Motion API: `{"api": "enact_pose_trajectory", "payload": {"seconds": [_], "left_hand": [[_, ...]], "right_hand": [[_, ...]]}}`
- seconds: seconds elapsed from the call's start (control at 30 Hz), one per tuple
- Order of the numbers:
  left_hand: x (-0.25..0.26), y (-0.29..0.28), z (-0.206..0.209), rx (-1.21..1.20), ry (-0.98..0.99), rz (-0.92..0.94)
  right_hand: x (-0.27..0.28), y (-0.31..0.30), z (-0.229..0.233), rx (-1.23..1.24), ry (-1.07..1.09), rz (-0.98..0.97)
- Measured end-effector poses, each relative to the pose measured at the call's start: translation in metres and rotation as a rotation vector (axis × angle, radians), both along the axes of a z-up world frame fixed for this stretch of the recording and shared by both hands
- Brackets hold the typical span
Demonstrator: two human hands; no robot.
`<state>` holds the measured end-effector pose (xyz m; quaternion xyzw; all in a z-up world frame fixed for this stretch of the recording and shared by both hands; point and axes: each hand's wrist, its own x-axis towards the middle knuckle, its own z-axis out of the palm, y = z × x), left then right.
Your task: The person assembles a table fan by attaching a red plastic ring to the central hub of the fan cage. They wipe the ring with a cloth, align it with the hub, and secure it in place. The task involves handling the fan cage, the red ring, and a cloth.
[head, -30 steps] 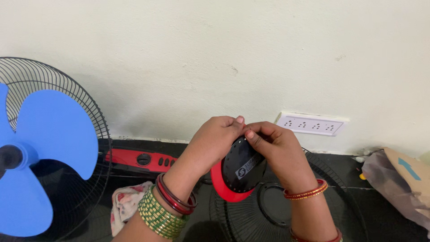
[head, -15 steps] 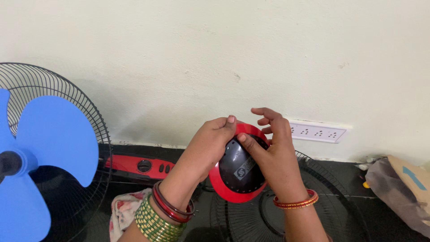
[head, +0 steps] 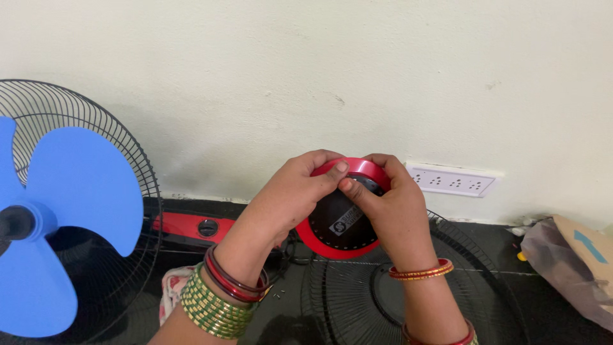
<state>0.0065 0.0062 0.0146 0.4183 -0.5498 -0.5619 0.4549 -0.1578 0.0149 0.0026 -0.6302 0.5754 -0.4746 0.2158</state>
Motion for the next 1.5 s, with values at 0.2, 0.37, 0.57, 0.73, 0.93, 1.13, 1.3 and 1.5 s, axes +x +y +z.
{"api": "enact_pose_trajectory", "payload": {"seconds": [0.2, 0.37, 0.57, 0.73, 0.93, 1.13, 1.3, 1.5], "left_hand": [[0.000, 0.005, 0.002, -0.165, 0.061, 0.120], [0.002, 0.005, 0.008, -0.183, 0.132, 0.220], [0.005, 0.009, 0.015, -0.264, 0.188, 0.322], [0.008, 0.012, 0.021, -0.206, 0.107, 0.396], [0.016, 0.010, 0.018, -0.324, -0.069, 0.478], [0.018, 0.013, 0.016, -0.550, -0.274, 0.535], [0.018, 0.023, 0.027, -0.587, -0.261, 0.427], [0.014, 0.032, 0.037, -0.601, -0.121, 0.414]], "right_hand": [[0.006, 0.005, 0.010, -0.042, -0.028, 0.045], [0.002, 0.008, 0.019, -0.092, -0.133, 0.137], [0.000, -0.001, 0.026, -0.056, -0.365, 0.248], [0.003, -0.004, 0.053, -0.073, -0.147, 0.206], [0.009, 0.002, 0.058, -0.122, -0.101, 0.257], [0.010, 0.007, 0.057, -0.155, -0.076, 0.322], [0.011, 0.015, 0.057, -0.166, -0.083, 0.354], [0.007, 0.019, 0.061, -0.173, -0.216, 0.373]]}}
